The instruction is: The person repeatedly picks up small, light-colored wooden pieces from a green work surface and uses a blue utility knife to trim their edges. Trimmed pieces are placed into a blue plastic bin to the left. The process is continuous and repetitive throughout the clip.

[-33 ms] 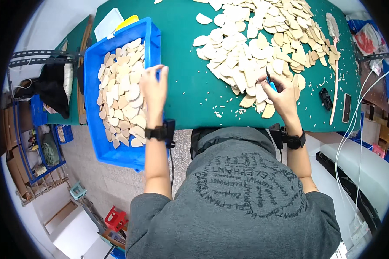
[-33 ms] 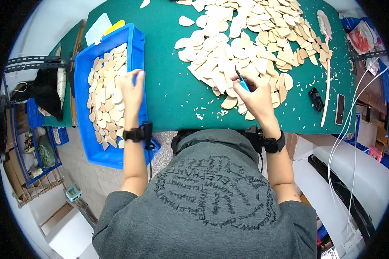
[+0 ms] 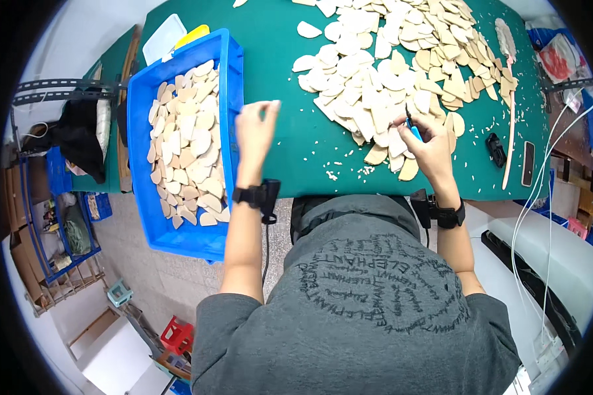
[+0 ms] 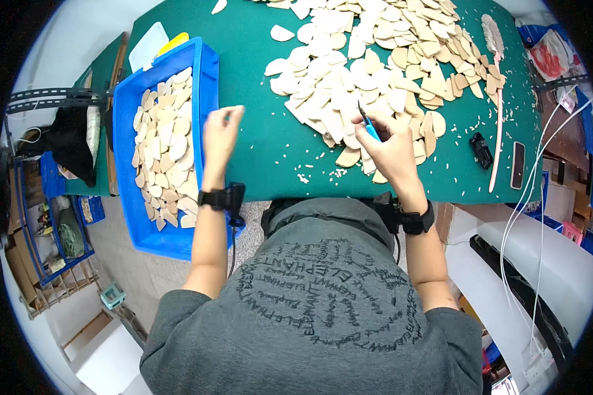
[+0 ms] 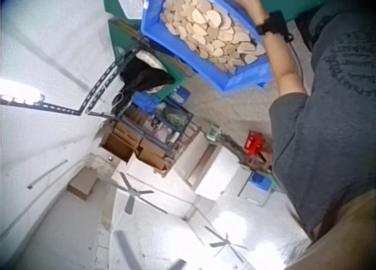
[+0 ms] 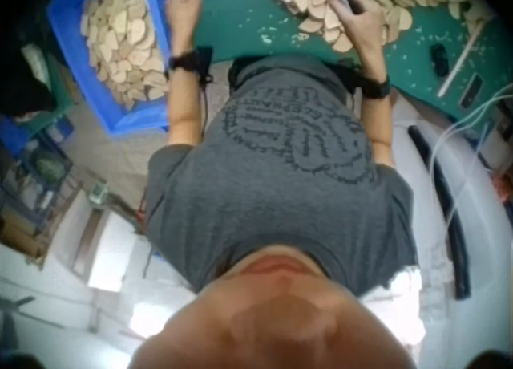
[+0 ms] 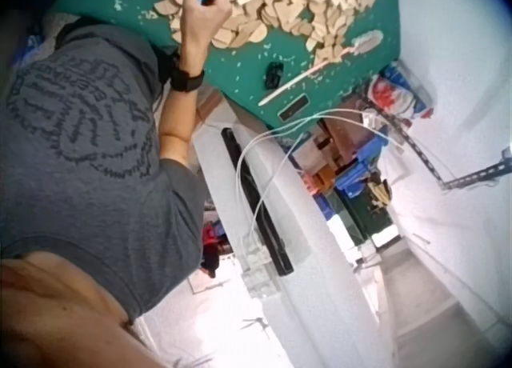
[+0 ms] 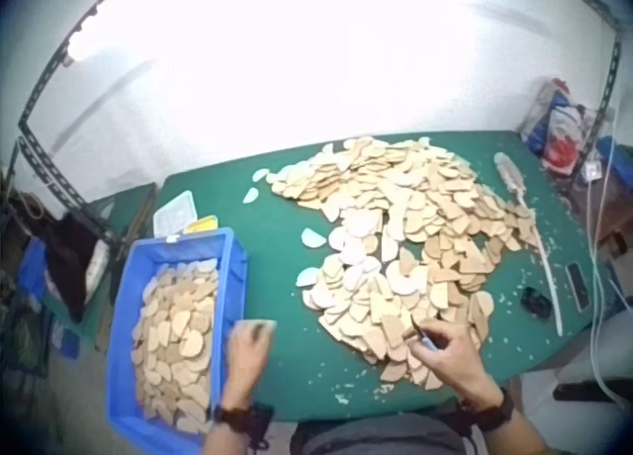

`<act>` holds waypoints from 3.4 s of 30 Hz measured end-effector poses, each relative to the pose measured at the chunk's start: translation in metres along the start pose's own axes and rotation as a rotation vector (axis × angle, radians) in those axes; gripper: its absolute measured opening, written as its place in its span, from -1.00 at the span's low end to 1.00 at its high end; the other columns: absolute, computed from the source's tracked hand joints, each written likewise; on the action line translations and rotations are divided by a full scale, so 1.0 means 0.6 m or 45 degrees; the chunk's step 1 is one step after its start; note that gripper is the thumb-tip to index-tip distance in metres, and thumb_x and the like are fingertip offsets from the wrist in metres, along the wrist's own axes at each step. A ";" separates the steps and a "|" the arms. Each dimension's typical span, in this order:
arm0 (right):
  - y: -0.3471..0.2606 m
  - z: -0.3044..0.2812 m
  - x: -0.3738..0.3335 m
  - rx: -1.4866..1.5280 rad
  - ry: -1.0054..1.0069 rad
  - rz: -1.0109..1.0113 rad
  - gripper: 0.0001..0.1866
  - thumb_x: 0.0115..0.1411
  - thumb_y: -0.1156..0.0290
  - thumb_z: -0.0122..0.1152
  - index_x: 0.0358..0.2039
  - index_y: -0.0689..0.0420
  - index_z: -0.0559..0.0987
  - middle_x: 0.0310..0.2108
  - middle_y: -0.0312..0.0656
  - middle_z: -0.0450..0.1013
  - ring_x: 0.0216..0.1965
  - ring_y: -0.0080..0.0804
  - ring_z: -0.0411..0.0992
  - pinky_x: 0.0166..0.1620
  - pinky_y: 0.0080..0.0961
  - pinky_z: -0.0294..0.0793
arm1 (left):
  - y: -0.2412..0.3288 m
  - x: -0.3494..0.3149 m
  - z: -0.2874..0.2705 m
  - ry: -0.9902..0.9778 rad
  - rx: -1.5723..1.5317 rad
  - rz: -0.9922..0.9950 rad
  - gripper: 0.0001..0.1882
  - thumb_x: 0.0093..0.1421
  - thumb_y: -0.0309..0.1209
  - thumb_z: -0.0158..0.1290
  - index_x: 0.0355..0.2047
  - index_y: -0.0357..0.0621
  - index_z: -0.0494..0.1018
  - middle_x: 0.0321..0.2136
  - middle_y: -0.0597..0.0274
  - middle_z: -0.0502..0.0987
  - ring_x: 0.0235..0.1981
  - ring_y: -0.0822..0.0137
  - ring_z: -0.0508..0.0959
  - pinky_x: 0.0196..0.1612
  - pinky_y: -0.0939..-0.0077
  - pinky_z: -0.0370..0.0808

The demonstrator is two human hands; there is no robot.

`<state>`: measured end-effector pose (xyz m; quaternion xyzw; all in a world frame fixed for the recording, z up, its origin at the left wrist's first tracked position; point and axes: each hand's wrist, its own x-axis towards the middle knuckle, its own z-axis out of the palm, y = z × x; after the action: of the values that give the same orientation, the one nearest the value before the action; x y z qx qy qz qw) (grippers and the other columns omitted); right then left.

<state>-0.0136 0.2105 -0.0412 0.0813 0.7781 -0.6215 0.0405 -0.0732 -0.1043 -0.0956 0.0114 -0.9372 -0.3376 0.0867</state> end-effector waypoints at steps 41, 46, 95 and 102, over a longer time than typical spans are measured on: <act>-0.065 0.098 -0.018 -0.146 -0.074 -0.386 -0.64 -0.09 0.42 0.21 -0.21 0.21 0.57 -0.44 -0.08 0.51 -0.42 -0.32 0.47 -0.32 -0.47 0.45 | 0.229 -0.082 -0.039 -0.317 -1.806 -0.515 -0.77 0.15 -0.43 0.15 -0.30 -0.24 0.33 -0.27 0.04 0.54 -0.24 0.28 0.59 -0.23 0.50 0.61; -0.066 0.096 -0.016 -0.208 -0.061 -0.373 -0.64 -0.10 0.41 0.23 -0.23 0.23 0.57 -0.40 -0.04 0.53 -0.38 -0.24 0.50 -0.27 -0.44 0.47 | 0.233 -0.084 -0.032 -0.263 -1.716 -0.492 -0.77 0.14 -0.42 0.17 -0.33 -0.24 0.34 -0.32 0.08 0.53 -0.28 0.34 0.58 -0.25 0.51 0.61; -0.073 0.080 -0.004 0.358 -0.206 -0.298 -0.82 0.14 0.40 0.22 -0.32 0.25 0.51 -0.48 -0.33 0.43 -0.46 -0.60 0.39 -0.37 -0.65 0.39 | 0.237 -0.107 -0.007 -0.248 -1.610 -0.483 -0.79 0.18 -0.38 0.12 -0.27 -0.25 0.39 -0.27 0.07 0.56 -0.29 0.32 0.60 -0.27 0.58 0.58; -0.059 0.055 -0.002 0.264 -0.304 -0.107 -0.81 0.18 0.36 0.16 -0.39 0.24 0.48 -0.55 -0.35 0.39 -0.53 -0.67 0.33 -0.47 -0.69 0.31 | 0.241 -0.120 0.000 -0.346 -1.634 -0.623 -0.78 0.19 -0.40 0.09 -0.22 -0.29 0.42 -0.27 0.08 0.56 -0.29 0.30 0.60 -0.30 0.59 0.58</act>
<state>-0.0199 0.1707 -0.0146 -0.0218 0.7021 -0.7050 0.0982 0.0029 0.0130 -0.0147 0.1262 -0.5256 -0.8327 -0.1202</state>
